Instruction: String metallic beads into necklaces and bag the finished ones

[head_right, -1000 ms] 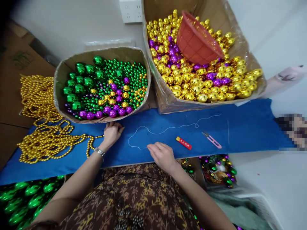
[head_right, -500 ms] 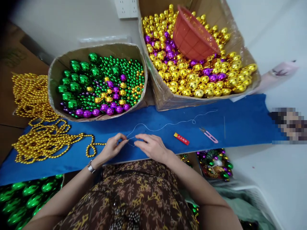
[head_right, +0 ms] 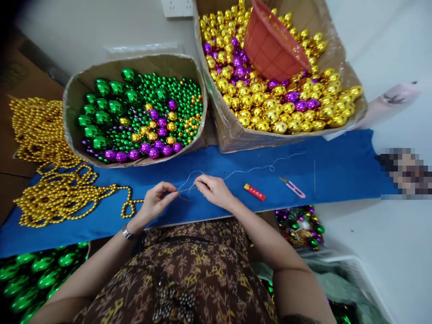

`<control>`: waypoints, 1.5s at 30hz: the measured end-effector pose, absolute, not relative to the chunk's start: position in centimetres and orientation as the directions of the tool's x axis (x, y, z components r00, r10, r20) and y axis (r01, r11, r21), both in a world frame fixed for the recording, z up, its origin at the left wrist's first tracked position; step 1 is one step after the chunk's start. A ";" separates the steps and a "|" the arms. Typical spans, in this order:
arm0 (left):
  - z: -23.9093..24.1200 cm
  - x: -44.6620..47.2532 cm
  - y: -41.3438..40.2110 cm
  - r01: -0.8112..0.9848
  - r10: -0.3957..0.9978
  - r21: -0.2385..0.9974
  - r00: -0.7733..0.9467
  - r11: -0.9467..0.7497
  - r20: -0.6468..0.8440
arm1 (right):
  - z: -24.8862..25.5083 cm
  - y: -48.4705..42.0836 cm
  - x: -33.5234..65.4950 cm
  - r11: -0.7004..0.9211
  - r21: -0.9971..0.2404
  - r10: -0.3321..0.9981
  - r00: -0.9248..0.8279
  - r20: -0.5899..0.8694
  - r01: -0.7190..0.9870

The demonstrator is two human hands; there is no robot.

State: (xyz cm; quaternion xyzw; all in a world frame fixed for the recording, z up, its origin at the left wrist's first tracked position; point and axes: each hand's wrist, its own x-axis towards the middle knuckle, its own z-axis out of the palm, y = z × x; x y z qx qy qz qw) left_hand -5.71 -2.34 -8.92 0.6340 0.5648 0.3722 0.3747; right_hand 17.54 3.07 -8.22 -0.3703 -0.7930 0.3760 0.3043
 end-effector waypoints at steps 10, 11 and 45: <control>-6.3 -3.6 -0.9 0.565 0.953 0.776 0.259 -0.282 0.157 | -7.4 2.9 18.2 0.788 -0.350 0.616 -0.649 0.446 0.506; -5.9 -2.9 -0.6 0.514 0.953 0.820 0.279 -0.252 0.118 | -7.2 2.8 18.1 0.799 -0.291 0.599 -0.661 0.452 0.526; -5.8 -1.7 1.0 0.340 0.980 0.939 0.170 0.042 -0.105 | -5.2 3.8 19.8 0.560 -0.433 0.815 -0.376 0.441 0.706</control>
